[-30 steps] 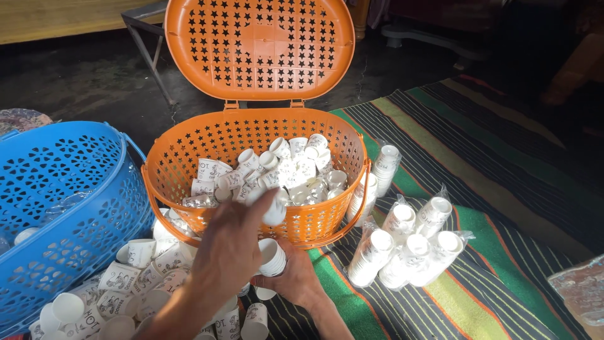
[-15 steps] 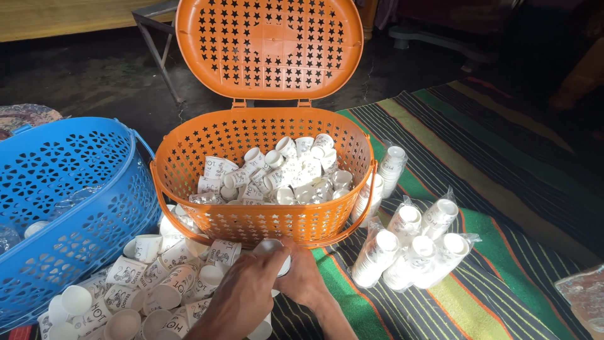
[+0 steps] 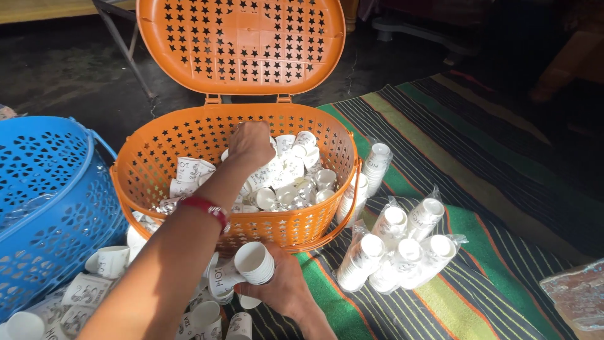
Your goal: The person organizes and stacks small paper cups by hand, placing them into a plastic bag and then into an orange basket.
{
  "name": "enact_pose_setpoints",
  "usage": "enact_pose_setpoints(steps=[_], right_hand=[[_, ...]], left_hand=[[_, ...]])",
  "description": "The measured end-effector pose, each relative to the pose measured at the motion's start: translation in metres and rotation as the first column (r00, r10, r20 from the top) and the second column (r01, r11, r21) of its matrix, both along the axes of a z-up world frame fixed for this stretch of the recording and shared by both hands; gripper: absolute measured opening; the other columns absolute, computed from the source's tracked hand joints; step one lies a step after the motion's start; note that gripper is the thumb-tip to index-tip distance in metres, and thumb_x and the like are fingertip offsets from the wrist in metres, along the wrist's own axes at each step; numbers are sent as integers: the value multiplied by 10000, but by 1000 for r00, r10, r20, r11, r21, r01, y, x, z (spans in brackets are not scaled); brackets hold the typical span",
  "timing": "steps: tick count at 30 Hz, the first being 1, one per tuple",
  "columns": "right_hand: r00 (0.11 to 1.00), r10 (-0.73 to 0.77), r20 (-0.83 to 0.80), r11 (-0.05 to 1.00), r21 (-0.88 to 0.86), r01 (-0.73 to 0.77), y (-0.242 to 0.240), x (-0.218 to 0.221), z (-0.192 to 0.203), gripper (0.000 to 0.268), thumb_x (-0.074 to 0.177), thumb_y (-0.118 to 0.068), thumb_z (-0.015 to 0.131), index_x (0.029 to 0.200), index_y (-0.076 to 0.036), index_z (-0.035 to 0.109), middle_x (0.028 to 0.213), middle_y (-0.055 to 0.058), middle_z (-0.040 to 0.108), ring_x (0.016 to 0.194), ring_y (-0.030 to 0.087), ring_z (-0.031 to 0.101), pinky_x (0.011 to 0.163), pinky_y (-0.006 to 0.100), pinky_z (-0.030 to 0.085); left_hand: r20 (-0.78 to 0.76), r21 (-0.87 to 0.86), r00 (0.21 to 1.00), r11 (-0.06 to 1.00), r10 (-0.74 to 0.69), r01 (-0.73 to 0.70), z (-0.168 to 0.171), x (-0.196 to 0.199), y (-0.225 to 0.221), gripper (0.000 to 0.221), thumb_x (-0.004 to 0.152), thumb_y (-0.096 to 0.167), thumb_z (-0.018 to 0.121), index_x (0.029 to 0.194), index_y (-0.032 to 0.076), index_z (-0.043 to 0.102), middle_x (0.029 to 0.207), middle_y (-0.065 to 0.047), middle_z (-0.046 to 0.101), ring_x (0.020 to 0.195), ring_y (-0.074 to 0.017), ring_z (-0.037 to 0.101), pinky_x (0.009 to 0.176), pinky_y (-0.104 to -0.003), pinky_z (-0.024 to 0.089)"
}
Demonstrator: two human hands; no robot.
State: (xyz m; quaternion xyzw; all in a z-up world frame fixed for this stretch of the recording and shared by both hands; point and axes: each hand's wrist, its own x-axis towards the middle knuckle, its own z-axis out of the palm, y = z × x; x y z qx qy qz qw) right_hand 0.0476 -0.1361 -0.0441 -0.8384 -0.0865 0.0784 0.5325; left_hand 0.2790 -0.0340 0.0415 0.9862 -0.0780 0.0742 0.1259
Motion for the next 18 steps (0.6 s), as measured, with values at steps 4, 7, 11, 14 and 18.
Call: enact_pose_setpoints(steps=[4, 7, 11, 14, 18], right_hand=[[998, -24, -57, 997, 78, 29, 0, 2, 3, 599, 626, -313, 938, 1114, -102, 661, 1028, 76, 776, 1004, 227, 771, 893, 344, 594], [1000, -14, 14, 1000, -25, 14, -1, 1, 2, 617, 623, -302, 957, 1125, -89, 667, 1053, 103, 754, 1026, 272, 733, 899, 366, 582], [998, 42, 56, 994, 94, -47, 1, 2, -5, 627, 641, -286, 933, 1184, -94, 685, 1118, 98, 756, 1065, 259, 746, 934, 359, 585], [996, 34, 76, 987, 156, -46, -2, 2, -1, 668, 635, -266, 923, 1230, -97, 672, 1149, 98, 761, 1099, 253, 746, 953, 354, 584], [999, 38, 23, 992, 117, -41, 1, 0, 3, 707, 651, -282, 930, 1274, -112, 643, 1165, 92, 759, 1104, 241, 743, 967, 342, 578]], left_hand=[[-178, 66, 978, 993, 108, -97, -36, 49, -2, 217, 926, 84, 649, 1108, -6, 727, 1113, -236, 722, 1075, -341, 707, 946, -430, 584], [-242, 29, 963, 993, 116, -112, -77, 92, 2, 254, 944, 52, 602, 1159, -51, 689, 1200, -263, 676, 1112, -373, 677, 964, -447, 559], [-278, 15, 953, 993, 117, -117, -86, 91, -1, 282, 956, 26, 587, 1204, -88, 657, 1278, -291, 634, 1142, -405, 666, 957, -460, 557], [-264, 55, 959, 994, 106, -95, -81, 84, -9, 270, 974, 13, 582, 1203, -105, 666, 1271, -303, 652, 1136, -391, 693, 944, -427, 590], [-233, 45, 964, 992, 125, -117, -81, 70, -6, 238, 982, -24, 562, 1180, -100, 671, 1270, -296, 639, 1136, -389, 684, 925, -422, 602]])
